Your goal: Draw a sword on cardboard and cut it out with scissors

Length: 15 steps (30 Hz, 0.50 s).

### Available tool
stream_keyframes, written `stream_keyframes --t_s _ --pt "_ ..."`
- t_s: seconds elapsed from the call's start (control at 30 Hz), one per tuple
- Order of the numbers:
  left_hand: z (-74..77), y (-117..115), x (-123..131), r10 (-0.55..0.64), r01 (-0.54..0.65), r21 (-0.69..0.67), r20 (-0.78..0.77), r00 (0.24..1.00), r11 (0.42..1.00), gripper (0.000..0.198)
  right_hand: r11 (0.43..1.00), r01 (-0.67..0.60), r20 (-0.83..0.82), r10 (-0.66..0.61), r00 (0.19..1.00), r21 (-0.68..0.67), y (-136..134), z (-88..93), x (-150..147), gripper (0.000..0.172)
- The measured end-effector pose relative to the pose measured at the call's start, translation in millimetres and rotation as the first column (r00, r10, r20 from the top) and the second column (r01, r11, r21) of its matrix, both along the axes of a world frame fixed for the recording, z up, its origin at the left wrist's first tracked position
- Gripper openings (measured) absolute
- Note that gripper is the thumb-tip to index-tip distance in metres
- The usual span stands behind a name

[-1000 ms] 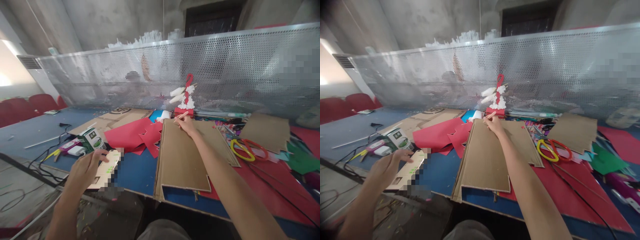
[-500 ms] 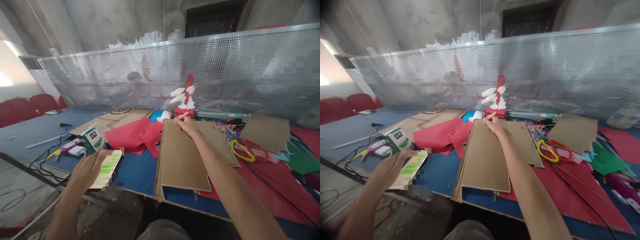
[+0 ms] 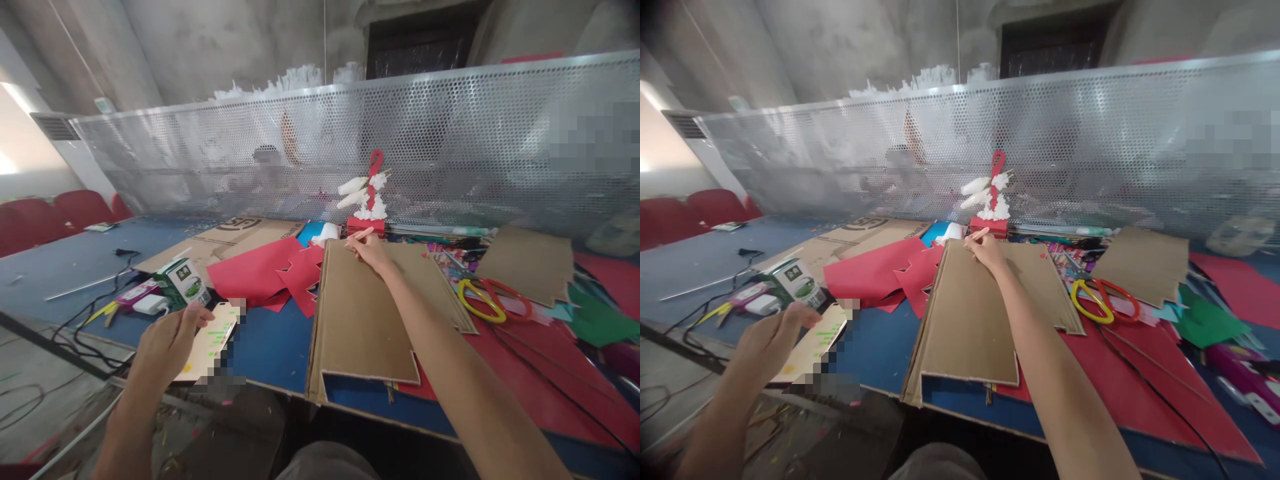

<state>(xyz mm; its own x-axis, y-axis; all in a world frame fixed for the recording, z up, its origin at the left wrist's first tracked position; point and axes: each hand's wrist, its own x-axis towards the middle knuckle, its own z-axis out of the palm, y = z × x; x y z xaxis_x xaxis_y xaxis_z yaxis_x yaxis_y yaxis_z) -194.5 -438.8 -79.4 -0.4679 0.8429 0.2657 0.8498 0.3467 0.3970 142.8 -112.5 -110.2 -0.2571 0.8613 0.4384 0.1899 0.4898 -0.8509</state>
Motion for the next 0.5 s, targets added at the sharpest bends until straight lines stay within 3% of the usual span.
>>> stream_keyframes --t_s 0.13,0.3,0.43,0.5 --pt "-1.0 -0.6 0.0 -0.115 0.115 0.015 -0.046 0.992 0.993 0.054 1.000 0.005 0.001 -0.005 1.000 0.001 0.1 -0.3 -0.5 0.024" --pt "1.6 1.2 5.7 0.008 -0.008 0.017 -0.012 1.000 1.000 0.060 1.000 0.006 -0.001 -0.006 1.000 0.001 1.0 -1.1 -0.8 0.023" --pt "3.1 3.0 8.8 -0.105 0.105 -0.001 -0.052 0.993 0.994 0.055 1.000 0.005 -0.003 -0.005 1.000 0.007 0.9 -2.1 -0.2 0.023" --pt "2.6 2.4 7.5 -0.076 0.077 0.016 -0.064 0.995 0.997 0.056 1.000 0.004 0.000 -0.004 1.000 0.012 0.9 -2.3 -0.1 0.023"
